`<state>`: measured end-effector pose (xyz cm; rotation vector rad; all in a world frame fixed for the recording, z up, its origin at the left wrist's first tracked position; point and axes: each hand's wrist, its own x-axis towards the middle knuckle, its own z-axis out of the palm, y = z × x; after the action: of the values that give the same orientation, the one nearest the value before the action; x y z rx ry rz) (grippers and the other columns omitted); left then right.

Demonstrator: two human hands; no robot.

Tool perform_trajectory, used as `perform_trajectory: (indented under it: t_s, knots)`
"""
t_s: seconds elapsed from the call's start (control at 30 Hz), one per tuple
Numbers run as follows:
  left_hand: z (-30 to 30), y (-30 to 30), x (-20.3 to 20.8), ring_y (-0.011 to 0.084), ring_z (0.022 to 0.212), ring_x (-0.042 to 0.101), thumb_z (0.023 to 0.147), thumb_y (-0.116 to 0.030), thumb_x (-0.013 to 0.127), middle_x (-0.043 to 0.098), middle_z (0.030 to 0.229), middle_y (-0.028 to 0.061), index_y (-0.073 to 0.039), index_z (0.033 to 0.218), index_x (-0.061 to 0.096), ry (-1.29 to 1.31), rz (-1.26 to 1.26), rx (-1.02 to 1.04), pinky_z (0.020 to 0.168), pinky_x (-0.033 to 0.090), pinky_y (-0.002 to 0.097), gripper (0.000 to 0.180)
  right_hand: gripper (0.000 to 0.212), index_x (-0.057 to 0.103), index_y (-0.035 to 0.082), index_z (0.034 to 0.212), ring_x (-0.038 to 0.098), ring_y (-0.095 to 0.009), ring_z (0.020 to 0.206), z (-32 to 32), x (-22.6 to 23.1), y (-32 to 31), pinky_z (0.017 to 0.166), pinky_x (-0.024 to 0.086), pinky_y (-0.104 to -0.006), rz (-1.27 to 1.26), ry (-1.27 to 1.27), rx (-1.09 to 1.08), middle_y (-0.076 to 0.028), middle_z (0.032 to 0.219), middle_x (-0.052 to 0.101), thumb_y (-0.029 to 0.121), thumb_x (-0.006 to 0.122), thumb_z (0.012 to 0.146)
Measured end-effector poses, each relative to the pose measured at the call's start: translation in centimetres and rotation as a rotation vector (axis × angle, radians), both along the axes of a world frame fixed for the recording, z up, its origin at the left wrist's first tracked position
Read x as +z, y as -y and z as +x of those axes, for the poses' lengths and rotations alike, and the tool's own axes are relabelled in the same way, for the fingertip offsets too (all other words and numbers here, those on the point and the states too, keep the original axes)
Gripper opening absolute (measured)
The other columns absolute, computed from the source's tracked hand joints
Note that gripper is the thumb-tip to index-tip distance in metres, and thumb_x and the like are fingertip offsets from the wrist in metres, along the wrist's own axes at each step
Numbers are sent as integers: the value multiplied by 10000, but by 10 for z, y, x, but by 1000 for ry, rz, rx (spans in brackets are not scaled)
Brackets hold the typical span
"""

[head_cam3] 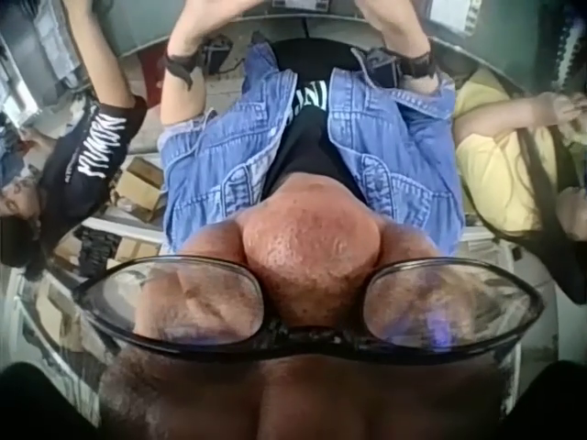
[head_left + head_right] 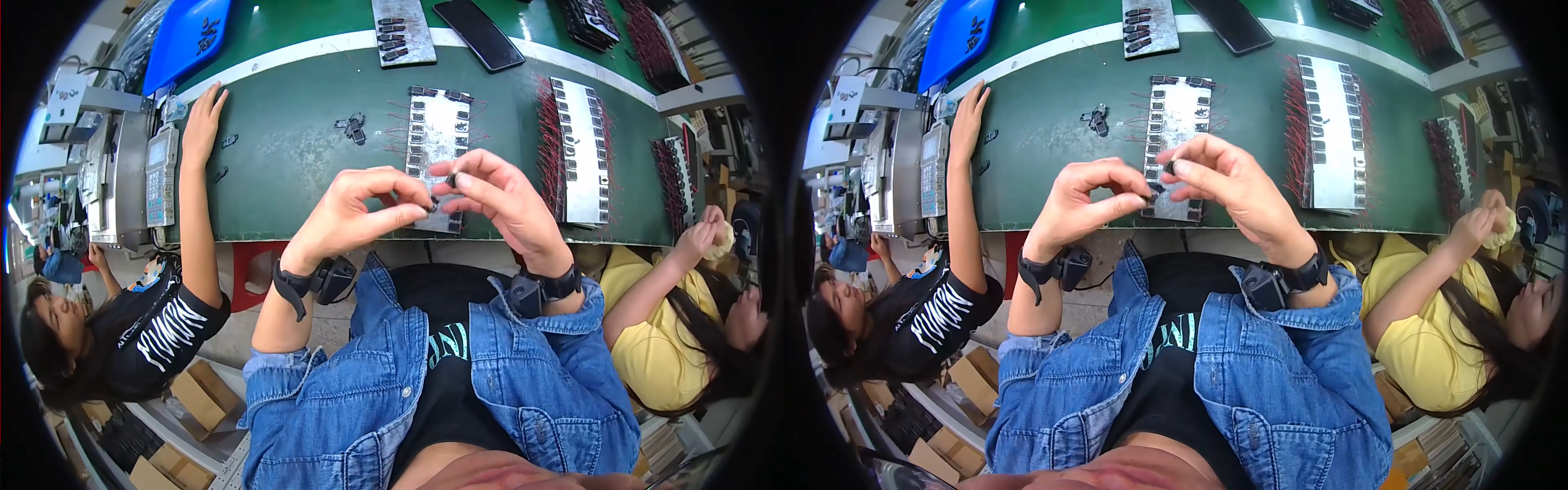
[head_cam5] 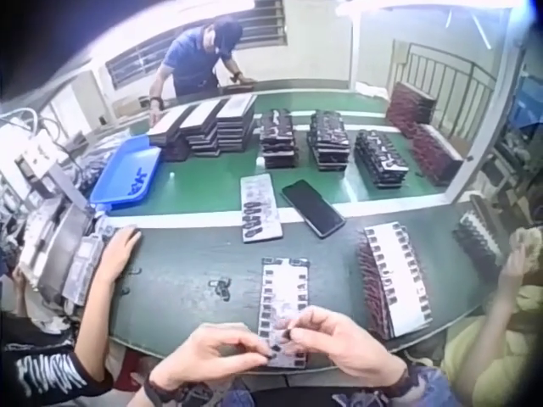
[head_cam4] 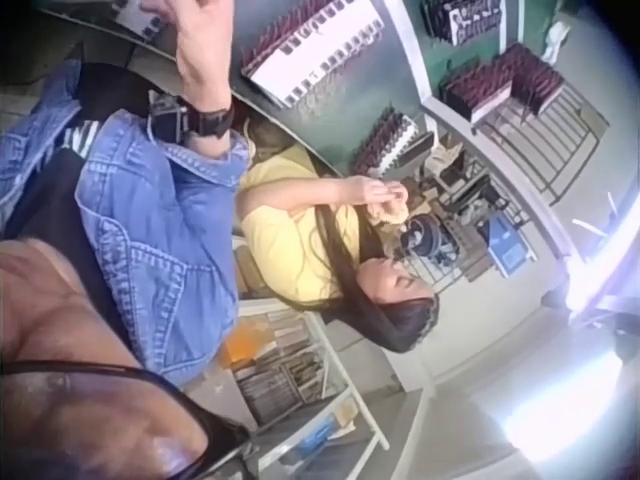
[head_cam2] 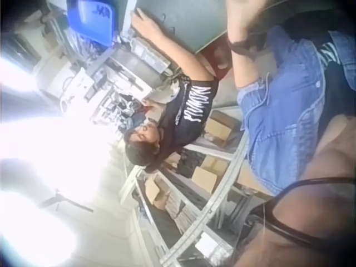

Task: The recorder is manually inserting small metal components into individual slots of a plastic assembly tray.

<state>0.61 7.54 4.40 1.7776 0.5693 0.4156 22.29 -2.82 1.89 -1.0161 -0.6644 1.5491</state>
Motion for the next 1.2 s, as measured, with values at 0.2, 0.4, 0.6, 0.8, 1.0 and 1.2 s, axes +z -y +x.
perform_trajectory:
  t_s: [0.2,0.4,0.6,0.8,1.0,1.2]
  knots:
    - [-7,-3,1,135,807,658,853,-71,723,721,899,49,-26,968,722,-14,-103,-109,747,515,280,124,169,620,15,1079,657,-152,935,-5,-5,4,854,551,-290,-113,-56,187,-96,1071,666,135,632,960]
    - [-8,2,-5,140,828,678,856,-66,722,724,904,55,-29,1048,715,40,81,-25,758,544,293,195,166,631,5,1071,652,-142,935,-6,-11,4,852,548,-282,-122,-88,232,-93,1082,655,118,650,950]
    - [-1,26,-20,125,812,699,869,-52,718,737,901,72,-45,1142,708,20,55,239,750,569,272,273,162,630,-25,1058,642,-125,932,-27,-21,4,851,539,-269,94,127,-63,-90,1104,632,64,673,930]
    - [0,36,-31,109,826,709,868,-31,719,750,924,88,-37,1164,701,7,63,336,746,578,258,297,178,630,-25,1065,633,-123,919,-32,-20,5,845,518,-265,171,461,-128,-80,1077,632,22,683,903]
    - [4,42,-38,120,858,718,867,-23,717,753,966,90,-27,1154,701,38,87,393,758,586,262,288,168,651,-7,1040,620,-119,890,-35,1,5,799,497,-257,293,760,-204,-67,1022,637,-14,684,875]
    - [4,42,-40,150,899,729,870,-8,704,750,1012,91,-23,1139,704,92,90,400,788,592,267,269,142,651,-9,1022,610,-99,880,-30,-2,4,765,496,-241,232,748,-77,-50,999,636,-2,685,884]
